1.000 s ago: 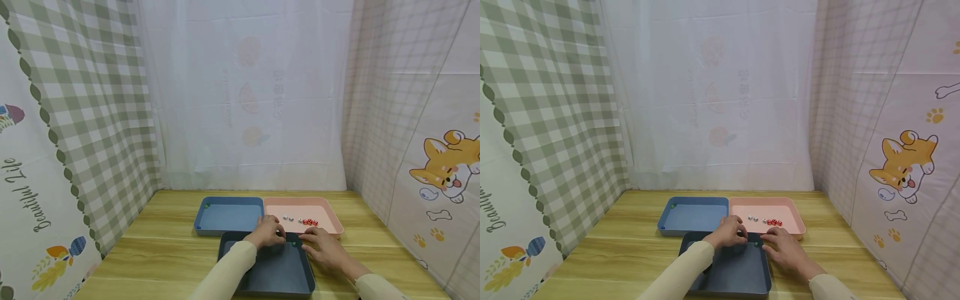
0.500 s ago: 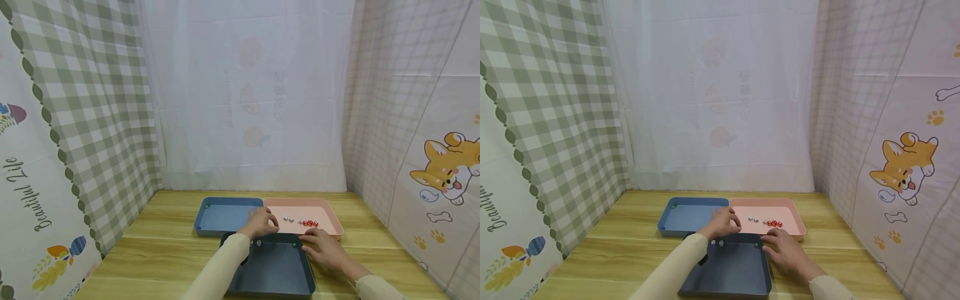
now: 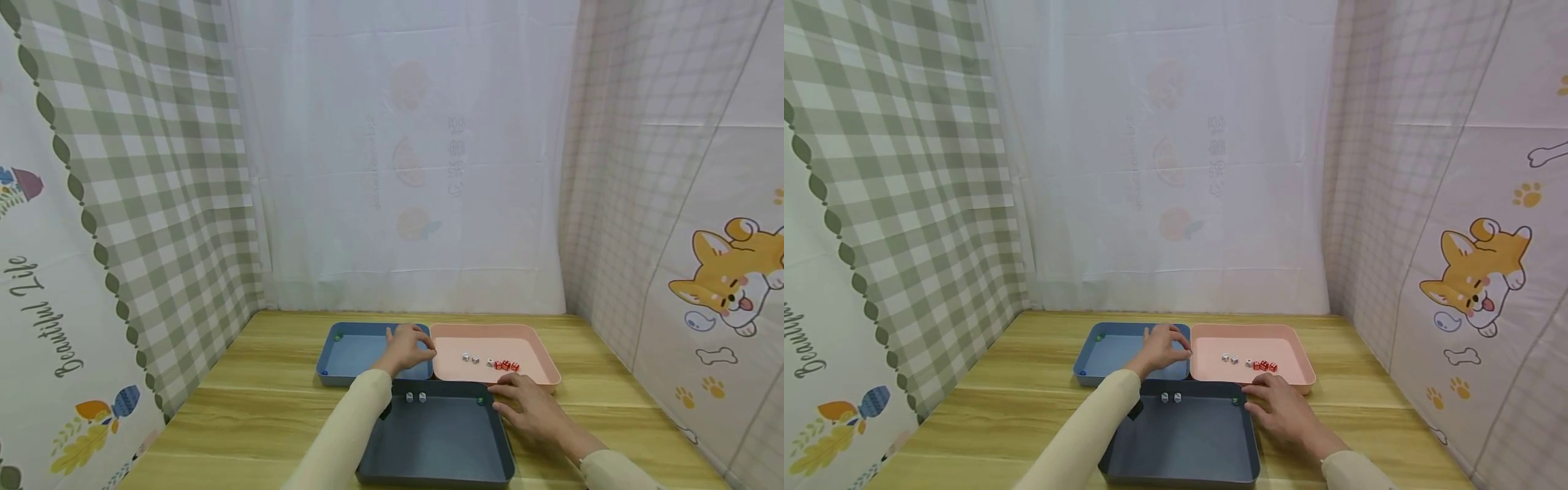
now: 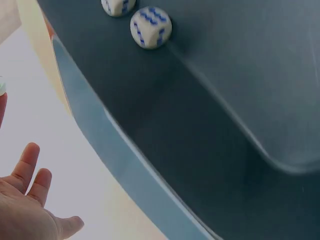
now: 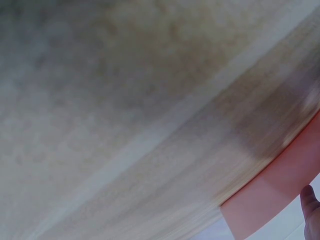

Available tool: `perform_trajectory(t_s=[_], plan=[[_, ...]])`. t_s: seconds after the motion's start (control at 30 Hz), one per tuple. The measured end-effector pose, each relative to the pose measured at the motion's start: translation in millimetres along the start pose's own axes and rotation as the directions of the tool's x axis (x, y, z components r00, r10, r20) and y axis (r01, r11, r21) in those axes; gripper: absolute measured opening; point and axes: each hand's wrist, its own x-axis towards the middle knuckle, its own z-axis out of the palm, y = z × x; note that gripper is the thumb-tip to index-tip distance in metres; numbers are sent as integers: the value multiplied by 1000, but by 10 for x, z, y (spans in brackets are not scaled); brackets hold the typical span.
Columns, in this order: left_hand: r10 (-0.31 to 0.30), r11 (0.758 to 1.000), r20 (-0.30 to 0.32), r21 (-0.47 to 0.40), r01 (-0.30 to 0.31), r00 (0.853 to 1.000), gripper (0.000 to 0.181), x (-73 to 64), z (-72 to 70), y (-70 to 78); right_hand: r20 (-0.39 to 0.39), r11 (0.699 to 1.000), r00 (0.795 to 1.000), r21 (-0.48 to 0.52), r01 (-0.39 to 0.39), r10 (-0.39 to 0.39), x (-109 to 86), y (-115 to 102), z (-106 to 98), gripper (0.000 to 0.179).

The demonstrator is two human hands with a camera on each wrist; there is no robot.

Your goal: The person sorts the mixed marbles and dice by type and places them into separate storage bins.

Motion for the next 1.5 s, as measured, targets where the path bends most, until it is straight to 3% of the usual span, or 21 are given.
perform_trajectory(t_s=[0.3, 0.63, 0.9, 1.27, 1.5], plan=[[-51, 995, -42, -82, 47, 998, 7, 30, -153, -209, -23, 1000, 999, -7, 29, -29, -10, 9, 15, 26], [-114, 988, -103, -116, 102, 988, 6, 37, -290, -398, -22, 1000, 1000, -4, 21, -21, -9, 3, 10, 27], [-148, 984, -127, -118, 133, 981, 8, 3, -340, -552, -17, 1000, 1000, -7, 14, -14, -8, -3, 5, 27], [-184, 977, -169, -142, 161, 968, 8, -56, -418, -654, -18, 1000, 1000, 4, 13, -13, -5, -3, -1, 28], [-204, 972, -183, -155, 177, 962, 10, -91, -404, -766, -15, 1000, 1000, 4, 10, -10, -3, -8, -7, 29]])
